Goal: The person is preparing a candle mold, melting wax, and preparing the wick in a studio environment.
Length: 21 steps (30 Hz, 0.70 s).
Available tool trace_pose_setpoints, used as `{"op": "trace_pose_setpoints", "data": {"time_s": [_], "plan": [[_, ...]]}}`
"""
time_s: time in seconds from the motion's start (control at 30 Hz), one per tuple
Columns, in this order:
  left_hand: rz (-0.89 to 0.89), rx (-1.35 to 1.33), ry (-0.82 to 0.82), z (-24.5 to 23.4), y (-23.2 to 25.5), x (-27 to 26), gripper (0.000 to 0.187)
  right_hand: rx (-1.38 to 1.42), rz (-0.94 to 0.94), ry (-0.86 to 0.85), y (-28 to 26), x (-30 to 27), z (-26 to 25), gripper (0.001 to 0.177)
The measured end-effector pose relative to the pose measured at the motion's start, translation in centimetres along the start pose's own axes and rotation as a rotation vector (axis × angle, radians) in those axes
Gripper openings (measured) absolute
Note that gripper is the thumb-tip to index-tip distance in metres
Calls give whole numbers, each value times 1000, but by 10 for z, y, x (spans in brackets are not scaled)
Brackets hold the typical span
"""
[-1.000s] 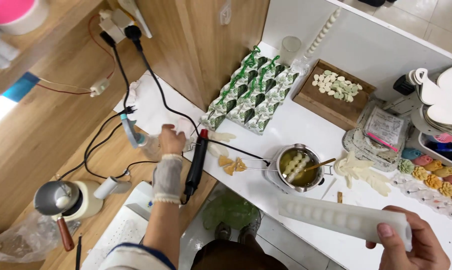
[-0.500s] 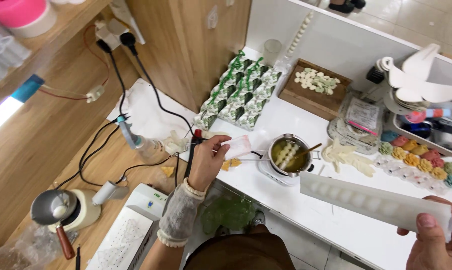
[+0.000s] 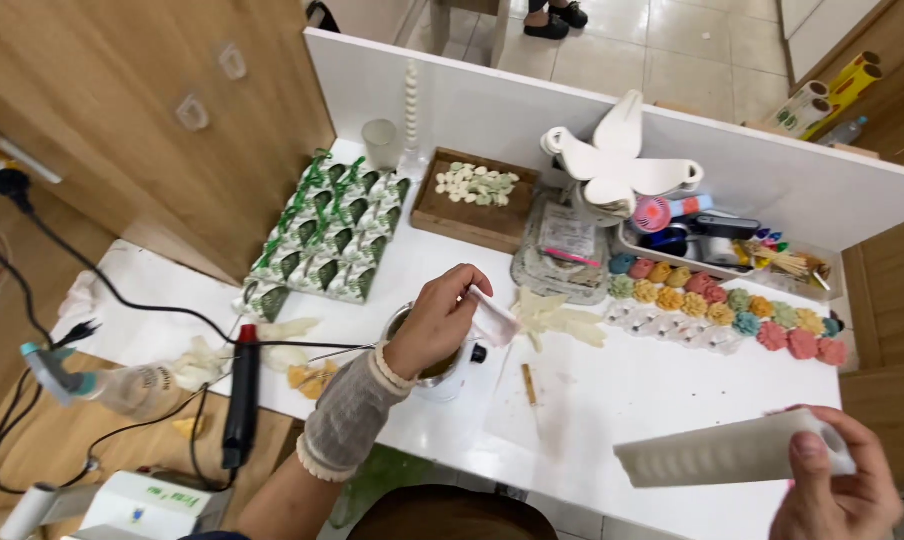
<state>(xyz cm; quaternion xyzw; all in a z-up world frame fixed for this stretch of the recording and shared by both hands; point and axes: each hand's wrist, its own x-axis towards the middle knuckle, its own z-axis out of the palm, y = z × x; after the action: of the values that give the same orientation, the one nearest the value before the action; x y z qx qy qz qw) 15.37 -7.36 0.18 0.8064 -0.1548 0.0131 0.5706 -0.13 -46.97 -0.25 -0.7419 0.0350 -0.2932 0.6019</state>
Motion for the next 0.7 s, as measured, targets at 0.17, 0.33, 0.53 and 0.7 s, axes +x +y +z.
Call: {"op": "trace_pose_setpoints", "data": {"time_s": [0.17, 0.33, 0.53, 0.7], "plan": [[-242, -308, -13, 81, -90, 109, 26, 183, 380, 7, 14, 64, 1, 28], [-690, -176, 65, 118, -99, 218, 63, 205, 592, -107, 41, 99, 7, 23], [-610, -210, 257, 147, -143, 281, 50, 154, 700, -275, 73, 113, 8, 29], [-500, -416, 399, 86, -111, 262, 31, 119, 756, -282, 93, 117, 5, 28]]}}
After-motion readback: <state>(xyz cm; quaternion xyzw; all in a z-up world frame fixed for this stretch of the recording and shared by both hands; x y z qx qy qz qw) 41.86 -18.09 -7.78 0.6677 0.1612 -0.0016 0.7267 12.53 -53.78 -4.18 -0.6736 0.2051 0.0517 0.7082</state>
